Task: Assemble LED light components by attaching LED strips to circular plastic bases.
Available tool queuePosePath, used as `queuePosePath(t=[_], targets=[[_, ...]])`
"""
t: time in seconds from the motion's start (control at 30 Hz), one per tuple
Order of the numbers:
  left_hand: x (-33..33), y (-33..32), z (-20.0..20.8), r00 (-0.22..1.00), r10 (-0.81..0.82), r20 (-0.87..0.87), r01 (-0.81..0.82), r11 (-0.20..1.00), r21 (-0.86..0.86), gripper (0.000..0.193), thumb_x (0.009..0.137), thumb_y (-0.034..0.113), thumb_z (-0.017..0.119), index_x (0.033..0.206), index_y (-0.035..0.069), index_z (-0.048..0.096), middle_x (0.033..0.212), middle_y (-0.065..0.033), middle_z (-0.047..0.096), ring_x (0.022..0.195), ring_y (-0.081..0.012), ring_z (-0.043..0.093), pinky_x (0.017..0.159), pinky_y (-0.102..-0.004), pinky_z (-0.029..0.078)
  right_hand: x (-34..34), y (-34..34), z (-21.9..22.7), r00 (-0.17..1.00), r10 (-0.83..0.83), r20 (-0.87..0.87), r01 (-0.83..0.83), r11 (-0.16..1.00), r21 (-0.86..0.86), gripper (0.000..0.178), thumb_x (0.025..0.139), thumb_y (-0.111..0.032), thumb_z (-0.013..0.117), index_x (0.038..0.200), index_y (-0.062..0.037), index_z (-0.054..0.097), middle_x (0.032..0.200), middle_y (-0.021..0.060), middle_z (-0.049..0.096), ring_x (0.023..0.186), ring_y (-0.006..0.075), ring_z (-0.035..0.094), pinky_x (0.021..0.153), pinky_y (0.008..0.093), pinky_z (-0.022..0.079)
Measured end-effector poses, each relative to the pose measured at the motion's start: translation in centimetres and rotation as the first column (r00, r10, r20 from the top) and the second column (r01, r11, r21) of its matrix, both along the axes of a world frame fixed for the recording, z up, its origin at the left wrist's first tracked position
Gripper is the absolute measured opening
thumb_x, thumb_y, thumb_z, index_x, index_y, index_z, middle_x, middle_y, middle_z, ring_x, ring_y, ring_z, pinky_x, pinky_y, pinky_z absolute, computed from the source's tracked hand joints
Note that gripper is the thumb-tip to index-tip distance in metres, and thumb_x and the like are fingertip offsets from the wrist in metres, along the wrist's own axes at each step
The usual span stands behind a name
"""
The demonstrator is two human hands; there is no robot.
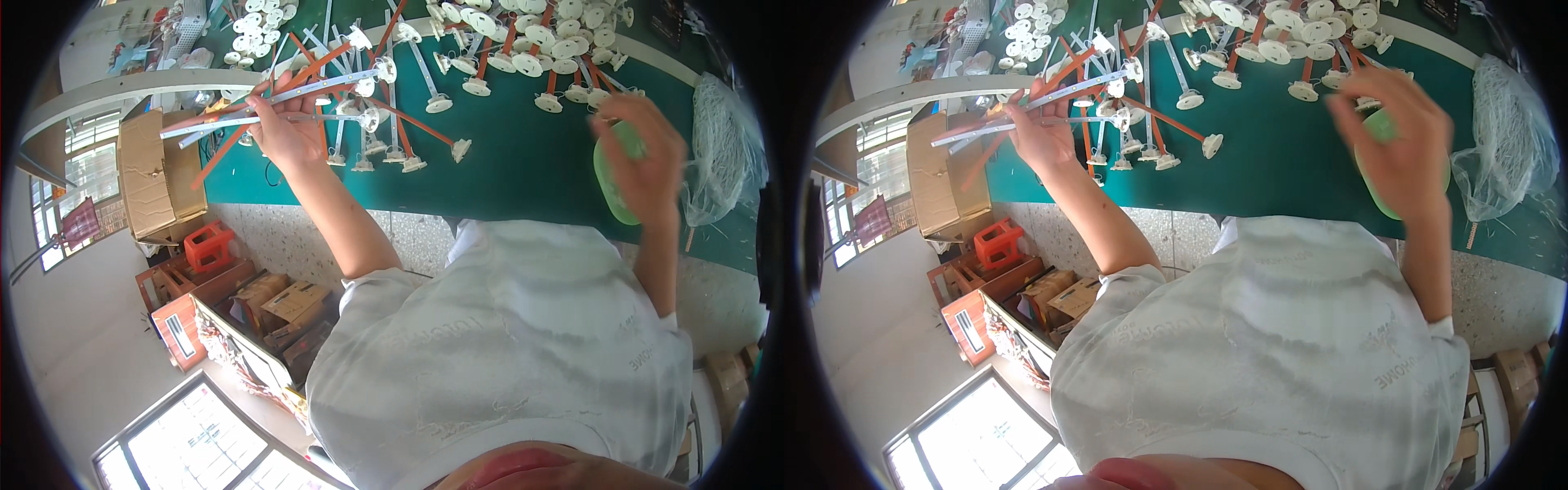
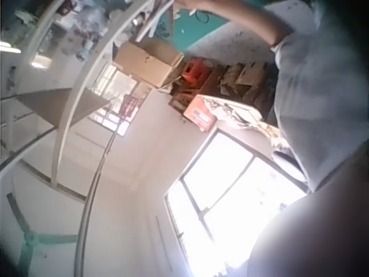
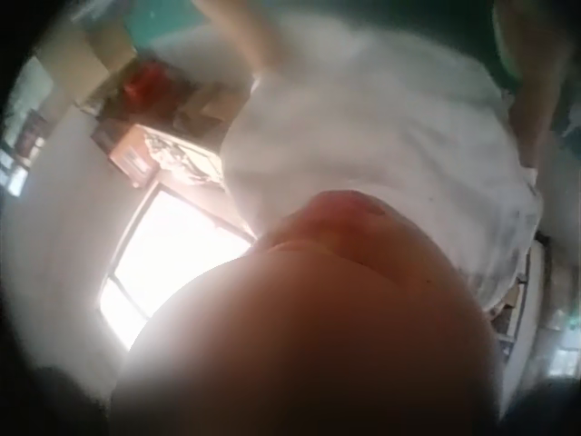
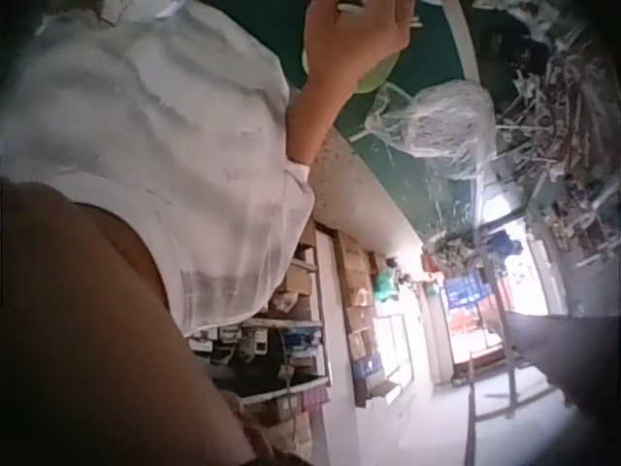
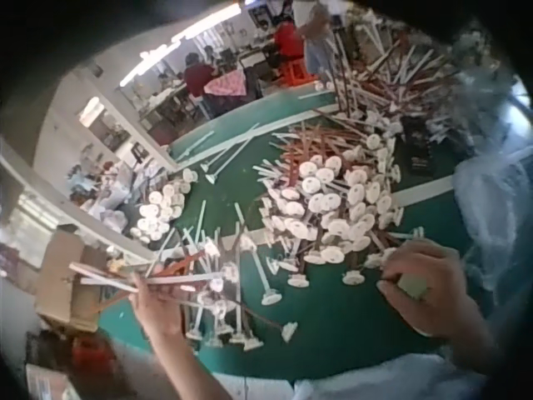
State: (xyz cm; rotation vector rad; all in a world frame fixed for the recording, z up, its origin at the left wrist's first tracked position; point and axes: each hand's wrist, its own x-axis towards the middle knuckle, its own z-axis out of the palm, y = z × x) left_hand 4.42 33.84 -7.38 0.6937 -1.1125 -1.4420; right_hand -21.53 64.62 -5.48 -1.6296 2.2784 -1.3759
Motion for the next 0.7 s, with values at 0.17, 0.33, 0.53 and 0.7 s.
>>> queuePosePath(t=[0.17,0.33,0.53,0.7], targets=[[-0.5,1.9,0.0,0.998,0.058,-0.033,-0.057,0.998,0.030,0.036,0.099,0.038,0.042,0.107,0.003,0.048,0.103,-0.0215,0.064,0.087,-0.0317,0.067,0.073,-0.0470,0.059,4.0,-11.6,-2.5,0.902,0.254,-0.348,-0.273,0.962,-0.005,0.051,0.071,-0.009,0.073,0.119,-0.0090,0.056,0.134,0.0088,0.046,0.123,0.0292,0.046,0.097,0.0382,0.042],[2.1,3.6,0.6,0.989,-0.006,-0.151,0.008,1.000,0.011,0.033,0.097,0.036,0.047,0.106,0.004,0.051,0.101,-0.0219,0.065,0.087,-0.0322,0.067,0.077,-0.0487,0.058,3.7,-20.1,-6.1,0.728,0.383,-0.569,-0.264,0.922,0.283,0.043,0.073,-0.009,0.070,0.115,-0.0105,0.058,0.110,0.0025,0.057,0.099,0.0216,0.059,0.082,0.0377,0.051],[9.6,4.8,3.0,0.972,0.063,-0.227,-0.091,0.989,-0.117,0.034,0.095,0.038,0.051,0.109,0.007,0.054,0.099,-0.0173,0.066,0.097,-0.0360,0.062,0.088,-0.0511,0.051,2.6,-17.9,-3.6,0.762,0.409,-0.502,-0.409,0.905,0.116,0.015,0.085,-0.012,0.060,0.099,-0.0071,0.062,0.089,0.0075,0.060,0.079,0.0290,0.061,0.069,0.0387,0.050],[13.5,6.7,5.4,0.933,0.157,-0.325,-0.258,0.919,-0.297,0.030,0.095,0.034,0.053,0.077,0.010,0.055,0.074,-0.0017,0.053,0.080,-0.0210,0.052,0.089,-0.0409,0.043,-0.8,-15.0,0.9,0.820,0.516,-0.248,-0.569,0.688,-0.450,0.016,0.082,-0.005,0.057,0.095,-0.0025,0.065,0.094,0.0165,0.062,0.087,0.0338,0.059,0.076,0.0407,0.048]])
